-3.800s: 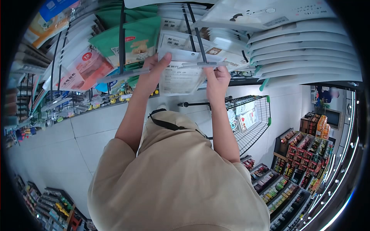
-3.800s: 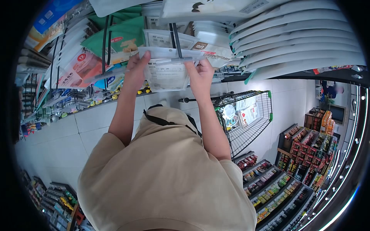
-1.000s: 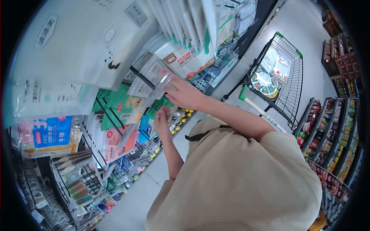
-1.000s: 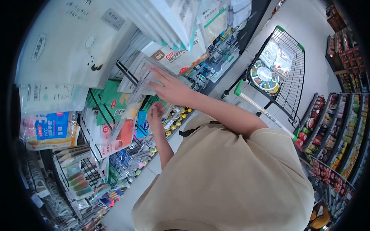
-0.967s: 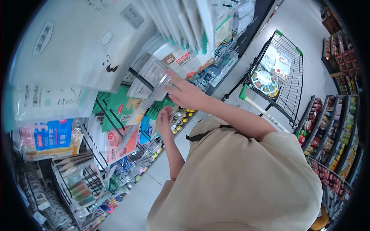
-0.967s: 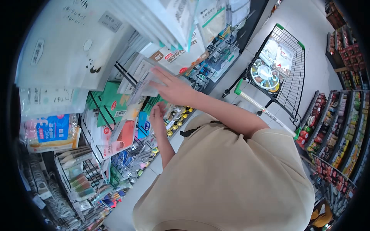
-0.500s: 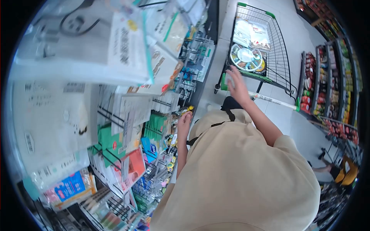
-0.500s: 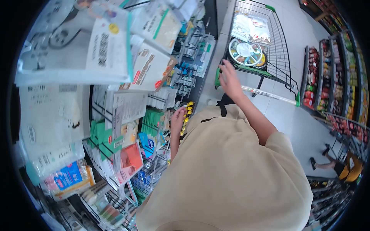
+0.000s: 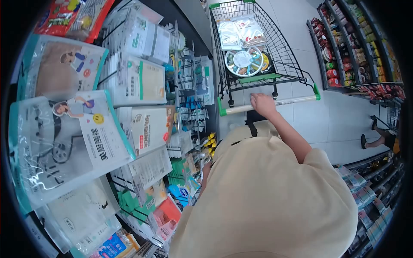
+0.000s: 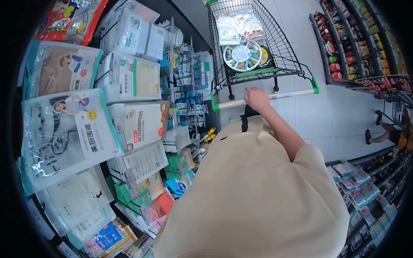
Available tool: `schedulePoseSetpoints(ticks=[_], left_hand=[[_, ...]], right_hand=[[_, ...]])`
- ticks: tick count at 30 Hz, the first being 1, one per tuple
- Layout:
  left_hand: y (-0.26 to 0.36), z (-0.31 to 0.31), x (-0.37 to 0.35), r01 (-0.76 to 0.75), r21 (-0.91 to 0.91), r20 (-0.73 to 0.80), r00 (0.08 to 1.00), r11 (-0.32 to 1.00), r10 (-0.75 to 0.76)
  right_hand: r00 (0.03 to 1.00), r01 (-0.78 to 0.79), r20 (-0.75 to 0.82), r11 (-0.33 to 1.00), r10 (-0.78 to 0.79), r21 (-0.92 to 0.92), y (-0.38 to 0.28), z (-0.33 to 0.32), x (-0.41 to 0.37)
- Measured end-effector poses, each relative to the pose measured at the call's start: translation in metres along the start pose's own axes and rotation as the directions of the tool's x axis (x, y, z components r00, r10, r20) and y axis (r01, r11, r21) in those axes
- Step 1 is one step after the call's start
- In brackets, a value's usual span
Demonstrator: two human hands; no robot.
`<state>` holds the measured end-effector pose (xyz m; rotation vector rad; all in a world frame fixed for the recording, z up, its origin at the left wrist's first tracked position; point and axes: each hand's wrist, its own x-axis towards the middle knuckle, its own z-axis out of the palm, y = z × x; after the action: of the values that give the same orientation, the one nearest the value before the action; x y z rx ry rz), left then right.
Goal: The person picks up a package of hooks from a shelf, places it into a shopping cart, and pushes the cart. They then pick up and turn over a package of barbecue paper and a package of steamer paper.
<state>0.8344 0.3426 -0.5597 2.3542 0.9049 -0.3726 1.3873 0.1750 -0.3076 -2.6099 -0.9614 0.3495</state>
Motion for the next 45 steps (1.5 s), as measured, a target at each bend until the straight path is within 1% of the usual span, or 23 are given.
schedulePoseSetpoints(ticks=[1,3,4,5,6,9,10,12,16,19,21,23,25,27,29,31,33,35,37,38,39,43,45], left_hand=[[0.002,0.0,0.002,-0.046,0.073,-0.022,0.999,0.996,0.048],[0.012,0.004,0.022,-0.087,0.121,-0.056,0.994,0.989,0.094],[0.018,0.012,0.027,0.045,-0.293,-0.059,0.996,0.955,-0.065],[0.021,0.015,0.027,0.166,-0.652,0.006,0.977,0.74,-0.215],[0.056,-0.018,0.036,0.119,-0.032,0.034,0.992,0.992,-0.118],[0.157,-0.06,0.055,0.236,-0.123,-0.066,0.967,0.964,-0.245],[0.107,-0.001,0.082,0.079,0.054,-0.031,0.996,0.995,-0.078],[0.151,-0.012,0.09,0.164,-0.194,-0.052,0.983,0.967,-0.177],[0.216,-0.041,0.106,0.287,-0.584,0.034,0.943,0.759,-0.33],[0.257,-0.089,0.107,0.343,-0.662,0.081,0.916,0.666,-0.392],[0.303,-0.136,0.107,0.388,-0.863,0.208,0.857,0.325,-0.472],[0.284,-0.15,0.122,0.487,-0.755,0.256,0.835,0.438,-0.487],[0.222,-0.129,0.146,0.244,-0.721,0.027,0.945,0.649,-0.326],[0.315,-0.196,0.172,0.281,-0.888,0.079,0.874,0.365,-0.48],[0.34,-0.221,0.208,0.198,-0.88,0.012,0.918,0.433,-0.396],[0.387,-0.246,0.238,0.244,-0.821,0.038,0.925,0.516,-0.377],[0.407,-0.242,0.272,0.256,-0.762,0.058,0.942,0.595,-0.331],[0.416,-0.234,0.295,0.259,-0.699,0.077,0.954,0.667,-0.289],[0.419,-0.225,0.313,0.059,-0.255,-0.062,0.995,0.965,-0.078],[0.419,-0.222,0.319,0.099,-0.235,-0.067,0.991,0.967,-0.118],[0.417,-0.221,0.325,0.095,-0.233,-0.054,0.992,0.968,-0.11],[0.418,-0.222,0.346,0.176,-0.141,0.043,0.984,0.974,-0.171],[0.397,-0.209,0.364,0.202,-0.141,0.067,0.979,0.969,-0.194]], right_hand=[[0.997,-0.003,0.076,1.0,0.001,0.026,0.001,-0.001,0.002],[0.997,0.079,-0.028,0.995,-0.078,0.06,0.011,0.004,0.008],[0.995,0.083,0.041,0.994,-0.086,0.076,0.011,0.004,0.012],[0.989,0.083,0.117,0.992,-0.094,0.095,0.012,0.005,0.013],[0.974,0.043,0.214,0.986,-0.077,0.16,0.014,0.002,0.019],[0.921,-0.057,0.387,0.971,-0.038,0.23,0.022,0.008,0.031],[0.93,-0.046,0.364,0.96,-0.06,0.276,0.029,0.017,0.035],[0.909,-0.024,0.403,0.955,-0.102,0.297,0.041,0.024,0.043],[0.861,0.004,0.481,0.948,-0.165,0.317,0.063,0.01,0.059],[0.857,0.054,0.46,0.929,-0.23,0.365,0.073,-0.008,0.061],[0.901,0.076,0.324,0.839,-0.289,0.539,0.075,-0.008,0.06],[0.908,0.064,0.314,0.831,-0.279,0.552,0.076,-0.015,0.06],[0.838,0.044,0.459,0.873,-0.297,0.485,0.077,-0.028,0.06],[0.796,0.054,0.503,0.867,-0.336,0.495,0.089,-0.012,0.06],[0.583,-0.139,0.724,0.832,-0.37,0.537,0.086,-0.049,0.071],[0.648,-0.109,0.655,0.805,-0.387,0.584,0.085,-0.077,0.073],[0.749,-0.096,0.489,0.656,-0.448,0.748,0.091,-0.086,0.078],[0.76,-0.161,0.498,0.621,-0.418,0.767,0.103,-0.078,0.084],[0.831,-0.189,0.425,0.536,-0.359,0.823,0.112,-0.092,0.09],[0.77,-0.437,0.579,0.439,-0.269,0.785,0.118,-0.1,0.092],[0.772,-0.445,0.582,0.435,-0.257,0.783,0.125,-0.101,0.095],[0.793,-0.505,0.609,0.53,-0.028,0.681,0.149,-0.092,0.104],[0.931,-0.257,0.356,0.837,0.08,0.484,0.164,-0.056,0.105]])
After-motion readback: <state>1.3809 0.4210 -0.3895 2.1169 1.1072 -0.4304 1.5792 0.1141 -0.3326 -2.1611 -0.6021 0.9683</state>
